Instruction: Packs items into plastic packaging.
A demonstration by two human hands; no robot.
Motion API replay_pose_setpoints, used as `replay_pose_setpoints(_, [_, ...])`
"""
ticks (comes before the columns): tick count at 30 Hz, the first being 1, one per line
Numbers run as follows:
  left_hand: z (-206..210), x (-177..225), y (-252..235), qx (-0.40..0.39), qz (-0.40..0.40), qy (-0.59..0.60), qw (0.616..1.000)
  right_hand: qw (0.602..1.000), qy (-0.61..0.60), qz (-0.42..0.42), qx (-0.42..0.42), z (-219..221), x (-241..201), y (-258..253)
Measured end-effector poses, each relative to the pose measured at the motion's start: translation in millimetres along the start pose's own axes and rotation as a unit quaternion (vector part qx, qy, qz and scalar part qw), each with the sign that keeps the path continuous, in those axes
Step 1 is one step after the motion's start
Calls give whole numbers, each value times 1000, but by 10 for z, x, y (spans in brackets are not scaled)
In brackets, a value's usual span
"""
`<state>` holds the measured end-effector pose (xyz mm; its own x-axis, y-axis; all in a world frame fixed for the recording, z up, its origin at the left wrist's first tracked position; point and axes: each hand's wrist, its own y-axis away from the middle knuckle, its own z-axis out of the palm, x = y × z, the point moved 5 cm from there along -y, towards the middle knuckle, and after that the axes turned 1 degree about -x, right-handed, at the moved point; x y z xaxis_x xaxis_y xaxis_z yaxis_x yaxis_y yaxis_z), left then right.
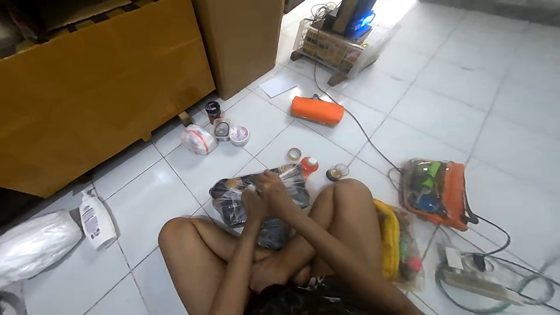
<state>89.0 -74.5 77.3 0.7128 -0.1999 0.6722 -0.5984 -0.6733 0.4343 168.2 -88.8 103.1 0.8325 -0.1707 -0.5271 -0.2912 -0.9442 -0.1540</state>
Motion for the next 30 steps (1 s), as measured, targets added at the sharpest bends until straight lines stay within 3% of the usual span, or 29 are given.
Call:
replay_pose_setpoints(1, [-66, 111, -136, -20, -23, -40, 999, 998, -62, 17, 23, -45, 148, 70])
replay_pose_setpoints(2, [-31, 73, -300, 21, 6, -63, 998, 992, -104, 40, 61, -85, 322, 142])
replay_pose_setpoints(4, [46, -29, -471, 87, 46, -60, 993, 987, -64, 91, 118, -115, 687, 299])
replay_pose_setpoints(8, [84, -35, -485, 70, 58, -69, 993, 988, 38, 95, 112, 266, 1234, 628])
replay_pose_setpoints(14, [50, -70, -484, 90, 72, -23, 993, 988, 78, 107, 85, 227, 1116, 588])
replay_pose_setpoints(18, [58, -100, -512, 106, 81, -4, 991, 992, 45, -1, 119, 49, 744, 393])
replay_pose_setpoints(20, [35, -96, -507, 85, 68, -3, 994, 996, -23, -22, 89, -5, 620, 232])
replay_pose_setpoints(23, [20, -98, -508, 62, 54, -8, 997, 984, -107, 108, -90, 16, 679, -7])
replay_pose_setpoints(25, [24, -103, -515, 44, 53, -11, 998, 968, -103, 162, -164, 31, 761, -102])
replay_pose_setpoints(30, [-41, -66, -511, 6, 38, -9, 999, 949, -55, 177, -254, -59, 774, -171])
